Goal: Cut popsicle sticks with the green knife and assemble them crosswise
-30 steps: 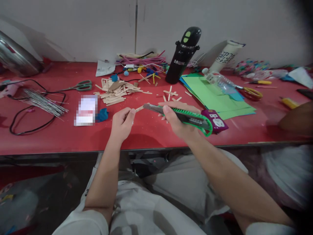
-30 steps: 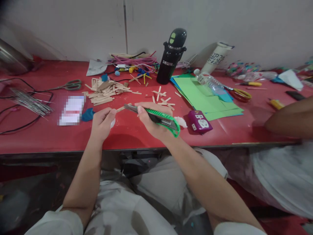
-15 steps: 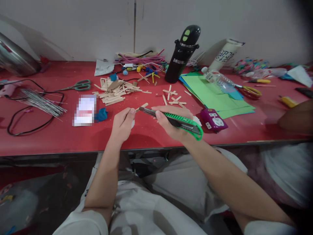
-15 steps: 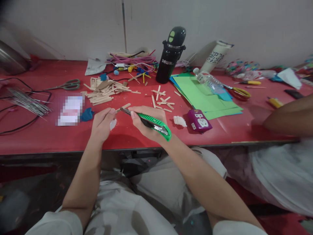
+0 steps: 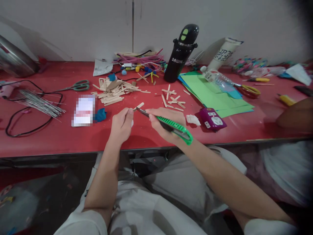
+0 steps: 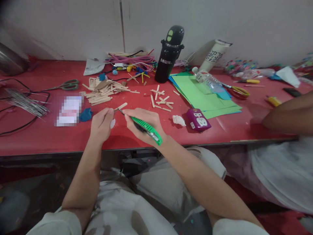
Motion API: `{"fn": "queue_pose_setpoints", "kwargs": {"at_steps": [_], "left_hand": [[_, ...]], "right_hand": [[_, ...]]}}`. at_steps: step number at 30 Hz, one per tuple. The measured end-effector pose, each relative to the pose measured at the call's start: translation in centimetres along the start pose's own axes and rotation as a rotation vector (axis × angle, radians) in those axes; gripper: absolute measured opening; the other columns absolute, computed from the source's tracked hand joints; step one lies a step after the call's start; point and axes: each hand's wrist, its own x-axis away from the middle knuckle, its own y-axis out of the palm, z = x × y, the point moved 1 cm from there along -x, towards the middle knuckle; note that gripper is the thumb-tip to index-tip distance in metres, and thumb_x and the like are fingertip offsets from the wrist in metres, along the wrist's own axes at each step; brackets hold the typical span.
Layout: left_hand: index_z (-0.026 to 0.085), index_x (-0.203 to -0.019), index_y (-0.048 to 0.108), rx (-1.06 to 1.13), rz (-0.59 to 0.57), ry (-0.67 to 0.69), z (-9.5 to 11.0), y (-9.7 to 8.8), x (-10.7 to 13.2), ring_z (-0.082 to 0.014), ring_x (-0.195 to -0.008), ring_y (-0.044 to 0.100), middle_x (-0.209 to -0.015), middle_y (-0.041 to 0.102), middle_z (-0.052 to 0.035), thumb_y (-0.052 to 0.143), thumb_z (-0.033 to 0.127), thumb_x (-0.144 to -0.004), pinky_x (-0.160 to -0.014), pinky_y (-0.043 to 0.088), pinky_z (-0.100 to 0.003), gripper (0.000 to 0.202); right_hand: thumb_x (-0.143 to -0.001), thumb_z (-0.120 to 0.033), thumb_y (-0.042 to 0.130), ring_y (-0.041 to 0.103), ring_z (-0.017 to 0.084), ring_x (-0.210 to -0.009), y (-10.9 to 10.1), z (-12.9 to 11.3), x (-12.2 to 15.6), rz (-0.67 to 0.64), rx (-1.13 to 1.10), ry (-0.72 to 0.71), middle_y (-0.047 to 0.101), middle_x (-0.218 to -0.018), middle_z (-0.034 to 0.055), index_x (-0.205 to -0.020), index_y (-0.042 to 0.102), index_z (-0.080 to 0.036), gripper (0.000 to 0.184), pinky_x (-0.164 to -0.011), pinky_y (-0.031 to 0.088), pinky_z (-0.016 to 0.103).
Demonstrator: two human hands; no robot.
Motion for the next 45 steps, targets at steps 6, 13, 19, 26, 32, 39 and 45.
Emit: {"fn": "queue_pose_setpoints", "kwargs": {"at_steps": [6,13,19,26,32,39,45], "left_hand": [[0.020,-0.064,0.043,0.086,0.032,-0.002,-0.1,-0.2,0.1,-0.0091,-0.051,0.041,-0.053,0.044,0.0038,0.045,0.036,-0.099,-0.050,0.030,-0.026,0.039],[0.019,-0.063,0.042,0.096,0.023,0.027,0.2,-0.4,0.1,-0.0081,-0.051,0.039,-0.053,0.041,0.0043,0.046,0.035,-0.098,-0.050,0.029,-0.026,0.039],[0.020,-0.063,0.040,0.120,0.005,0.036,0.4,-0.5,0.0,-0.0078,-0.050,0.036,-0.054,0.038,0.0048,0.046,0.035,-0.098,-0.049,0.028,-0.026,0.039],[0.019,-0.063,0.043,0.192,-0.009,0.028,0.3,-0.6,-0.1,-0.0079,-0.050,0.035,-0.054,0.039,0.0045,0.047,0.034,-0.098,-0.049,0.029,-0.026,0.039],[0.019,-0.061,0.045,0.295,-0.019,-0.012,0.2,-0.5,-0.1,-0.0077,-0.048,0.033,-0.053,0.037,0.0042,0.051,0.040,-0.096,-0.046,0.027,-0.025,0.041],[0.019,-0.060,0.045,0.434,-0.035,-0.066,0.6,-0.3,-0.1,-0.0074,-0.047,0.034,-0.054,0.035,0.0038,0.056,0.044,-0.093,-0.044,0.027,-0.024,0.043],[0.018,-0.060,0.045,0.428,-0.034,-0.061,0.5,-0.4,-0.1,-0.0076,-0.048,0.035,-0.054,0.037,0.0033,0.056,0.044,-0.093,-0.044,0.027,-0.024,0.044]], "right_hand": [[-0.091,-0.031,0.063,0.064,0.010,-0.052,-0.3,0.8,-0.5,0.065,-0.169,0.352,0.072,-0.067,0.0000,-0.091,0.075,-0.020,0.017,-0.048,0.053,0.021],[-0.086,-0.042,0.070,0.059,0.008,-0.049,-0.5,2.8,-0.6,0.054,-0.564,0.710,0.069,-0.062,-0.0003,-0.086,0.074,-0.018,0.024,-0.042,0.046,0.018],[-0.076,-0.043,0.074,0.055,0.008,-0.047,-0.3,2.6,-0.9,0.135,-0.617,0.853,0.066,-0.057,-0.0004,-0.082,0.072,-0.018,0.026,-0.041,0.042,0.019],[-0.072,-0.040,0.074,0.054,0.007,-0.047,-0.3,2.3,-1.2,0.164,-0.669,0.942,0.064,-0.056,-0.0012,-0.079,0.071,-0.020,0.021,-0.042,0.038,0.019],[-0.075,-0.036,0.070,0.052,0.007,-0.045,-0.3,2.4,-1.2,0.182,-0.699,0.972,0.064,-0.054,-0.0002,-0.080,0.073,-0.019,0.018,-0.041,0.036,0.017],[-0.077,-0.031,0.070,0.049,0.005,-0.045,-0.2,3.1,-1.1,0.203,-0.814,1.076,0.063,-0.055,0.0009,-0.079,0.071,-0.017,0.014,-0.040,0.033,0.014],[-0.076,-0.029,0.070,0.044,0.004,-0.044,-0.3,3.1,-1.2,0.212,-0.861,1.129,0.059,-0.053,0.0000,-0.078,0.070,-0.015,0.014,-0.038,0.031,0.013]]}}
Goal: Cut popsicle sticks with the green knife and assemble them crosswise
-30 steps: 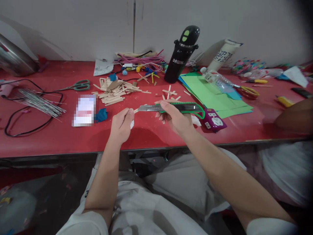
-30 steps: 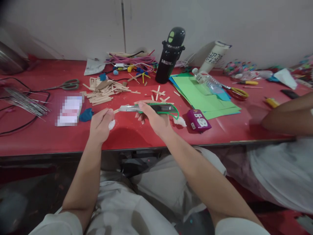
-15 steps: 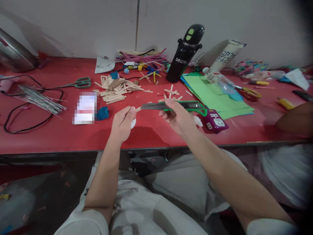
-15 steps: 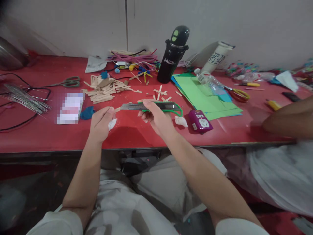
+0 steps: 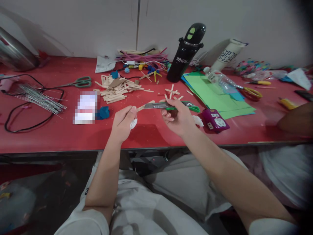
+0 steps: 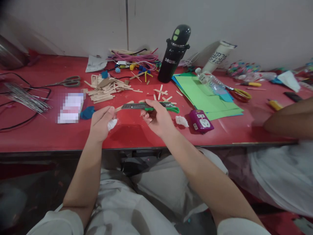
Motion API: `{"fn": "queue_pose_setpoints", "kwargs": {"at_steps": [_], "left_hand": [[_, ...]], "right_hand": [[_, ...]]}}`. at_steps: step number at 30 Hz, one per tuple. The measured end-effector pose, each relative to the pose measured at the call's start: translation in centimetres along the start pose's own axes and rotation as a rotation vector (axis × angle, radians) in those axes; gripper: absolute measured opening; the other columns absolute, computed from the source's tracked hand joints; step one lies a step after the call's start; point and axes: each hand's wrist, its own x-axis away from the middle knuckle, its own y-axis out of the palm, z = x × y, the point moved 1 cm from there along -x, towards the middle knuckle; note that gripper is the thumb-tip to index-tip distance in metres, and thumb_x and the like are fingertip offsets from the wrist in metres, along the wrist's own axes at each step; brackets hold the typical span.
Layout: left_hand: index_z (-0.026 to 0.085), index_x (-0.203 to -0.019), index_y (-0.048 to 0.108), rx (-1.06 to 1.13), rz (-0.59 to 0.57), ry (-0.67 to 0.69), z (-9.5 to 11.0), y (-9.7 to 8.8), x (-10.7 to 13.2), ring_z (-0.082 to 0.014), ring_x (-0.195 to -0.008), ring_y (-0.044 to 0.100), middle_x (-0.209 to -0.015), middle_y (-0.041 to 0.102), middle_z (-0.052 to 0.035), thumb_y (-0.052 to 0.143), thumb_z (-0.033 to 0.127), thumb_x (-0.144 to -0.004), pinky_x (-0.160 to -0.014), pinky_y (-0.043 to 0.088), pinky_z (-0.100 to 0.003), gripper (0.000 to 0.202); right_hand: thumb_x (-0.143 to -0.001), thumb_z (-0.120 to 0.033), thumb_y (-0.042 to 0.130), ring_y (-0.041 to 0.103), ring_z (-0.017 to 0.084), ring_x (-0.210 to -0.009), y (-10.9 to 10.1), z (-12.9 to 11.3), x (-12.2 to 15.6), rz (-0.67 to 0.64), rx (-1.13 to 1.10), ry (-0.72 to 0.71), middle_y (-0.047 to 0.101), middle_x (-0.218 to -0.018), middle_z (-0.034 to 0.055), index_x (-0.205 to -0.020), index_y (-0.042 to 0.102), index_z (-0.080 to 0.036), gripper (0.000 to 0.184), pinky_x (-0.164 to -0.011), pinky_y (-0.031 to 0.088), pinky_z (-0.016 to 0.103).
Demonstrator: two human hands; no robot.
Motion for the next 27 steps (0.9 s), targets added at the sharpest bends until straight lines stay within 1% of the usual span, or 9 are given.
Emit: {"fn": "queue_pose_setpoints", "kwargs": {"at_steps": [2,4,8,12,15,19,23,27], "left_hand": [[0.019,-0.060,0.045,-0.001,0.000,0.006,-0.2,-0.1,0.0,-0.0080,-0.049,0.035,-0.055,0.037,0.0031,0.056,0.045,-0.094,-0.045,0.027,-0.024,0.043],[0.019,-0.061,0.045,0.000,0.003,0.009,-0.5,-0.2,0.0,-0.0082,-0.050,0.034,-0.056,0.036,0.0031,0.055,0.045,-0.094,-0.045,0.027,-0.025,0.043],[0.019,-0.060,0.044,-0.027,0.005,0.012,-0.7,-0.3,-0.1,-0.0084,-0.050,0.032,-0.055,0.036,0.0030,0.053,0.044,-0.095,-0.046,0.026,-0.026,0.044],[0.019,-0.059,0.041,-0.074,0.005,0.038,-0.5,-0.2,-0.1,-0.0080,-0.049,0.029,-0.053,0.034,0.0039,0.054,0.043,-0.094,-0.046,0.025,-0.026,0.044],[0.019,-0.060,0.040,-0.100,0.010,0.047,-0.4,-0.2,0.0,-0.0079,-0.049,0.030,-0.053,0.034,0.0042,0.054,0.043,-0.094,-0.046,0.026,-0.026,0.044],[0.020,-0.060,0.040,-0.124,0.011,0.047,-0.5,-0.2,-0.1,-0.0079,-0.048,0.031,-0.052,0.034,0.0045,0.053,0.042,-0.095,-0.047,0.027,-0.026,0.044],[0.020,-0.062,0.041,-0.143,0.003,0.042,-0.5,0.0,-0.1,-0.0081,-0.048,0.034,-0.053,0.037,0.0044,0.049,0.038,-0.097,-0.048,0.029,-0.026,0.041],[0.020,-0.062,0.041,-0.232,0.012,0.062,-0.5,0.1,-0.1,-0.0087,-0.050,0.039,-0.053,0.042,0.0038,0.047,0.038,-0.099,-0.050,0.031,-0.026,0.041]], "right_hand": [[-0.075,-0.031,0.071,0.043,0.004,-0.044,-0.1,0.0,0.0,-0.003,0.001,0.006,0.058,-0.053,-0.0011,-0.078,0.069,-0.017,0.015,-0.037,0.030,0.014],[-0.075,-0.034,0.073,0.044,0.005,-0.044,-0.2,-0.1,-0.1,-0.005,0.016,-0.026,0.058,-0.054,-0.0017,-0.078,0.069,-0.018,0.016,-0.037,0.031,0.015],[-0.078,-0.041,0.072,0.050,0.006,-0.047,-0.3,-0.5,0.2,0.000,0.125,-0.170,0.061,-0.058,-0.0019,-0.082,0.070,-0.021,0.020,-0.040,0.035,0.018],[-0.079,-0.045,0.075,0.057,0.009,-0.052,0.1,-0.7,1.1,-0.052,0.240,-0.340,0.064,-0.060,-0.0015,-0.083,0.073,-0.023,0.022,-0.044,0.041,0.021],[-0.080,-0.046,0.076,0.058,0.009,-0.050,0.2,-0.6,1.4,-0.103,0.288,-0.411,0.067,-0.060,-0.0009,-0.082,0.074,-0.022,0.024,-0.044,0.043,0.021],[-0.087,-0.045,0.071,0.061,0.010,-0.053,0.0,-0.8,1.6,-0.148,0.405,-0.491,0.069,-0.064,-0.0003,-0.087,0.076,-0.022,0.024,-0.045,0.047,0.021],[-0.091,-0.040,0.066,0.062,0.010,-0.052,0.1,-1.1,2.5,-0.121,0.609,-0.613,0.071,-0.067,-0.0002,-0.091,0.077,-0.021,0.023,-0.047,0.050,0.023],[-0.091,-0.043,0.064,0.063,0.011,-0.055,0.4,-0.7,3.4,-0.044,0.763,-0.696,0.072,-0.069,-0.0003,-0.093,0.079,-0.025,0.024,-0.052,0.053,0.025]]}}
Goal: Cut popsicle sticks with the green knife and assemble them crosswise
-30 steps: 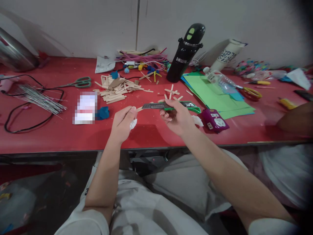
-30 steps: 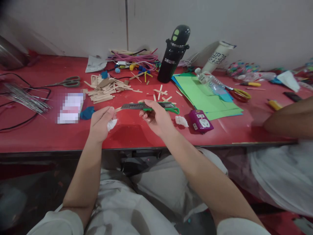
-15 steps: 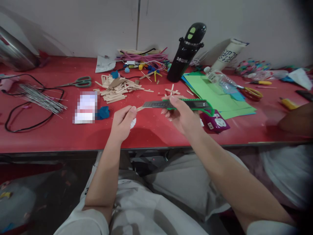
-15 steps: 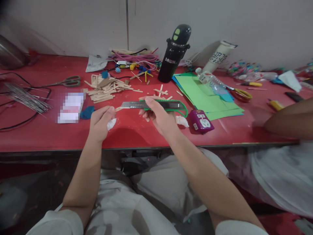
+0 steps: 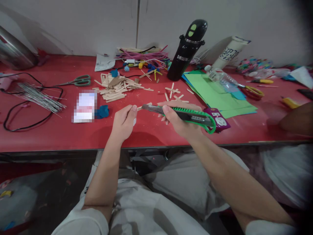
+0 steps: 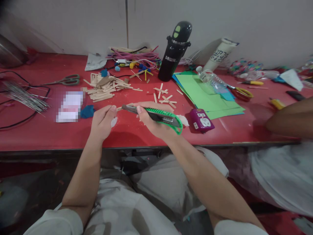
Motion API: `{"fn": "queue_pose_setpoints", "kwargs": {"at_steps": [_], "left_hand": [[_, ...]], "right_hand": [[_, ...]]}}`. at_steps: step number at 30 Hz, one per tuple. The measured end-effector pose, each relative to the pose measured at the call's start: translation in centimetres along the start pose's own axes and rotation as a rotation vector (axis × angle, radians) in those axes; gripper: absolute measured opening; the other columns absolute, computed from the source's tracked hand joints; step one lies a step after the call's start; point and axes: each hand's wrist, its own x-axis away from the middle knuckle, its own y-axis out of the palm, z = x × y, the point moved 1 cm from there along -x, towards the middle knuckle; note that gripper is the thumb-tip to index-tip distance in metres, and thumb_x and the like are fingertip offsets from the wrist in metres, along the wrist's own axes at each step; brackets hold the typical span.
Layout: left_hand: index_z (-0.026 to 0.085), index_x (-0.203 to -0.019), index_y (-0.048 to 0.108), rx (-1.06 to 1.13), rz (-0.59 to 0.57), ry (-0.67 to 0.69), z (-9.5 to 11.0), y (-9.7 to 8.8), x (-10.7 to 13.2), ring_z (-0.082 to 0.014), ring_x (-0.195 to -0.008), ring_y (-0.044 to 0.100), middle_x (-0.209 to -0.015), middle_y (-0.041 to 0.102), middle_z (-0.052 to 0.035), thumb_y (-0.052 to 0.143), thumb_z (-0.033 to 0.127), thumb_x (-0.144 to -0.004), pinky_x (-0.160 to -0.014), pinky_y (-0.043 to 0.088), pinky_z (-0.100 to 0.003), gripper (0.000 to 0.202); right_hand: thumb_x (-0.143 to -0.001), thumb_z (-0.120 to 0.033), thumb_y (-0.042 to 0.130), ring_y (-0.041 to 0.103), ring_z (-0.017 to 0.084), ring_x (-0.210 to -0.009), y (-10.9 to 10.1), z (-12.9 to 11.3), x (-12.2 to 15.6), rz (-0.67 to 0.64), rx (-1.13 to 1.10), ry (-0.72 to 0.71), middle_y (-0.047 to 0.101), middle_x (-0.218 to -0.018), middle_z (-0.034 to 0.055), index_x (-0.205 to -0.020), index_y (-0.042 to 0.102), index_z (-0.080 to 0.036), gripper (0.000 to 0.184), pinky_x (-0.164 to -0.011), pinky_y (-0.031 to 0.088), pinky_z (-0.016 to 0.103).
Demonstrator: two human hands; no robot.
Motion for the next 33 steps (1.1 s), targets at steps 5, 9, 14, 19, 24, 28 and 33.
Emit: {"fn": "queue_pose_setpoints", "kwargs": {"at_steps": [5,9,14,19,24,28,33], "left_hand": [[0.020,-0.063,0.042,0.020,-0.011,-0.013,-0.3,-0.2,0.0,-0.0088,-0.049,0.039,-0.052,0.041,0.0038,0.049,0.042,-0.098,-0.049,0.031,-0.026,0.042],[0.019,-0.062,0.044,0.045,-0.024,-0.017,-0.4,-0.5,0.0,-0.0085,-0.049,0.036,-0.053,0.039,0.0036,0.051,0.044,-0.097,-0.047,0.028,-0.026,0.043],[0.019,-0.059,0.041,0.060,-0.024,0.021,-0.2,-0.6,-0.1,-0.0077,-0.048,0.030,-0.052,0.034,0.0044,0.053,0.041,-0.096,-0.046,0.025,-0.027,0.045],[0.019,-0.057,0.042,0.018,-0.016,0.040,0.1,-0.5,-0.2,-0.0076,-0.047,0.033,-0.049,0.039,0.0039,0.054,0.044,-0.096,-0.046,0.026,-0.027,0.048],[0.018,-0.056,0.043,0.037,-0.001,0.047,0.1,-0.6,-0.2,-0.0074,-0.048,0.031,-0.050,0.036,0.0044,0.057,0.047,-0.094,-0.047,0.025,-0.027,0.049],[0.018,-0.056,0.044,0.051,-0.033,0.059,-0.1,-0.5,-0.3,-0.0071,-0.048,0.030,-0.050,0.036,0.0047,0.060,0.047,-0.091,-0.047,0.024,-0.026,0.049],[0.018,-0.055,0.043,0.114,-0.090,0.030,-0.2,-0.3,-0.2,-0.0064,-0.046,0.030,-0.048,0.036,0.0050,0.060,0.046,-0.092,-0.048,0.027,-0.026,0.050]], "right_hand": [[-0.092,-0.042,0.064,0.062,0.010,-0.053,0.2,0.2,0.1,-0.003,-0.043,0.007,0.071,-0.067,-0.0008,-0.092,0.078,-0.024,0.023,-0.048,0.050,0.024],[-0.088,-0.044,0.066,0.059,0.010,-0.049,0.1,0.7,-0.7,-0.034,-0.276,0.157,0.068,-0.063,-0.0003,-0.086,0.075,-0.020,0.025,-0.043,0.045,0.022],[-0.078,-0.038,0.069,0.051,0.007,-0.044,0.1,1.9,-2.1,0.048,-0.547,0.471,0.062,-0.054,-0.0008,-0.077,0.072,-0.020,0.019,-0.039,0.035,0.019],[-0.075,-0.037,0.068,0.045,0.007,-0.042,-0.4,2.2,-2.6,0.078,-0.636,0.541,0.056,-0.049,-0.0021,-0.073,0.069,-0.019,0.018,-0.037,0.030,0.020],[-0.077,-0.046,0.074,0.053,0.008,-0.048,-0.5,1.8,-2.3,0.054,-0.521,0.393,0.063,-0.058,-0.0014,-0.080,0.071,-0.021,0.025,-0.043,0.038,0.021],[-0.078,-0.052,0.077,0.057,0.008,-0.049,-1.1,1.6,-2.3,-0.053,-0.413,0.268,0.066,-0.060,-0.0012,-0.086,0.075,-0.022,0.031,-0.044,0.043,0.021],[-0.082,-0.051,0.075,0.059,0.008,-0.050,-1.9,1.8,-2.4,-0.162,-0.308,0.164,0.070,-0.063,-0.0004,-0.088,0.077,-0.022,0.029,-0.047,0.048,0.020]]}}
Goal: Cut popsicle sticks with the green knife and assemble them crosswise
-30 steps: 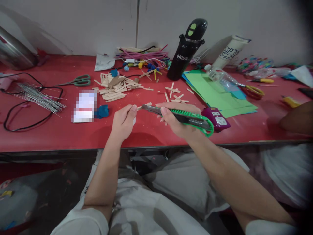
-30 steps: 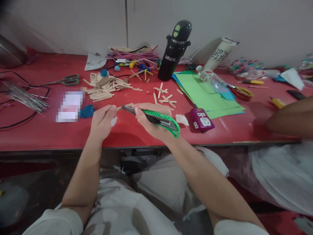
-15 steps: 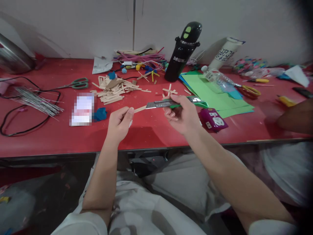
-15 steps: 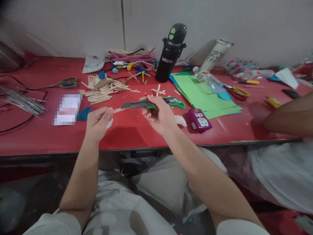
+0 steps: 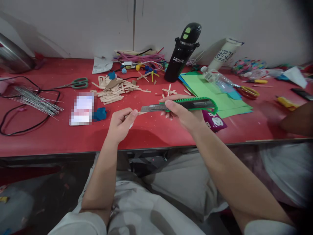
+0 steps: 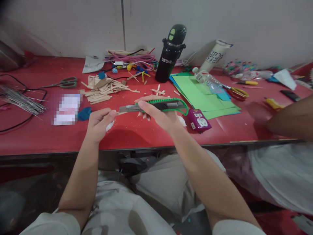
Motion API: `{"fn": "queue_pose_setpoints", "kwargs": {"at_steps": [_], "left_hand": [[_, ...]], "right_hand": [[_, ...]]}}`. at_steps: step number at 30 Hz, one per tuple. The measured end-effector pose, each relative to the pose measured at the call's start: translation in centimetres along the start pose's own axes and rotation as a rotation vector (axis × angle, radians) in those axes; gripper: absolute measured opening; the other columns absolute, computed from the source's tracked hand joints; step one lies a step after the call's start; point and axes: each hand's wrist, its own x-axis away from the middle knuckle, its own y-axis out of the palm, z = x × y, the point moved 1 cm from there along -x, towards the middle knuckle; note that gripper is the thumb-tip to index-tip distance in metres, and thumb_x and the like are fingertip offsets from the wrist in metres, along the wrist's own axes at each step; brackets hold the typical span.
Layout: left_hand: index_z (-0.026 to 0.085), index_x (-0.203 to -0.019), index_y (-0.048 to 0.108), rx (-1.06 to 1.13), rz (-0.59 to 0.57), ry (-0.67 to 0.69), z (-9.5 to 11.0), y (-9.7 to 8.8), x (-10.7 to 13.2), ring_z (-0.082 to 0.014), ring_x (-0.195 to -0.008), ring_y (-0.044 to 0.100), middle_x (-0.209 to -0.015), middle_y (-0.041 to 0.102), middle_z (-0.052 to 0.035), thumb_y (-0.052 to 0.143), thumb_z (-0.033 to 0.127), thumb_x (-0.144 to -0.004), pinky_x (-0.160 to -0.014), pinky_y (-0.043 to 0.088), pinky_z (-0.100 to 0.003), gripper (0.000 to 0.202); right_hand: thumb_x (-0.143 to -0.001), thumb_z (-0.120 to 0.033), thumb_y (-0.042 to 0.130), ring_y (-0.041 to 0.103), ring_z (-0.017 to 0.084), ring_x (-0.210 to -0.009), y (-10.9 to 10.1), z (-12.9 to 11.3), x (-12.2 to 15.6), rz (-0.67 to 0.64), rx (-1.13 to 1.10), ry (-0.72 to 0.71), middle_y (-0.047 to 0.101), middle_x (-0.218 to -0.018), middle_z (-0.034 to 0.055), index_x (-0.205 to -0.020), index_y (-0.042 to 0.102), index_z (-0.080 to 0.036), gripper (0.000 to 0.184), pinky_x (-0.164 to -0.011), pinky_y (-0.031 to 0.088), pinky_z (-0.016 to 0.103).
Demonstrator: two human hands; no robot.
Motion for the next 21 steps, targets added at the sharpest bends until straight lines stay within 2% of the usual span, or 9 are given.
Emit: {"fn": "queue_pose_setpoints", "kwargs": {"at_steps": [4,8,13,18,21], "left_hand": [[0.018,-0.054,0.044,0.032,-0.002,-0.037,0.2,0.1,0.0,-0.0067,-0.044,0.032,-0.047,0.037,0.0042,0.057,0.052,-0.093,-0.045,0.026,-0.026,0.053],[0.019,-0.054,0.047,0.039,0.055,-0.081,0.1,0.1,-0.1,-0.0068,-0.042,0.033,-0.046,0.037,0.0039,0.055,0.057,-0.092,-0.043,0.027,-0.025,0.055],[0.018,-0.052,0.048,0.023,0.106,-0.142,-0.3,0.2,-0.2,-0.0066,-0.042,0.039,-0.044,0.041,0.0036,0.060,0.058,-0.089,-0.041,0.029,-0.022,0.056],[0.018,-0.052,0.048,-0.056,0.104,-0.176,-0.4,0.2,-0.2,-0.0066,-0.042,0.043,-0.044,0.045,0.0027,0.052,0.059,-0.093,-0.043,0.033,-0.020,0.058],[0.018,-0.054,0.049,-0.079,0.077,-0.158,-0.3,0.2,-0.2,-0.0062,-0.045,0.043,-0.047,0.045,0.0029,0.052,0.055,-0.094,-0.045,0.034,-0.020,0.055]], "right_hand": [[-0.081,-0.051,0.076,0.059,0.009,-0.049,0.0,-0.1,0.0,-0.032,0.070,-0.022,0.070,-0.062,0.0003,-0.086,0.079,-0.022,0.030,-0.047,0.050,0.021],[-0.082,-0.049,0.075,0.059,0.009,-0.047,0.1,-0.3,0.0,-0.043,0.117,-0.081,0.069,-0.060,-0.0003,-0.087,0.080,-0.022,0.028,-0.045,0.051,0.021],[-0.085,-0.043,0.073,0.064,0.010,-0.051,0.0,-0.8,0.4,-0.064,0.263,-0.145,0.073,-0.068,-0.0004,-0.091,0.081,-0.024,0.021,-0.050,0.054,0.022],[-0.083,-0.027,0.074,0.071,0.014,-0.066,0.5,-1.8,1.1,-0.108,0.440,-0.376,0.078,-0.080,0.0006,-0.089,0.081,-0.025,0.009,-0.066,0.059,0.024],[-0.084,-0.027,0.072,0.071,0.013,-0.066,0.7,-2.0,1.4,-0.107,0.490,-0.433,0.078,-0.081,0.0006,-0.090,0.080,-0.025,0.010,-0.066,0.058,0.024]]}}
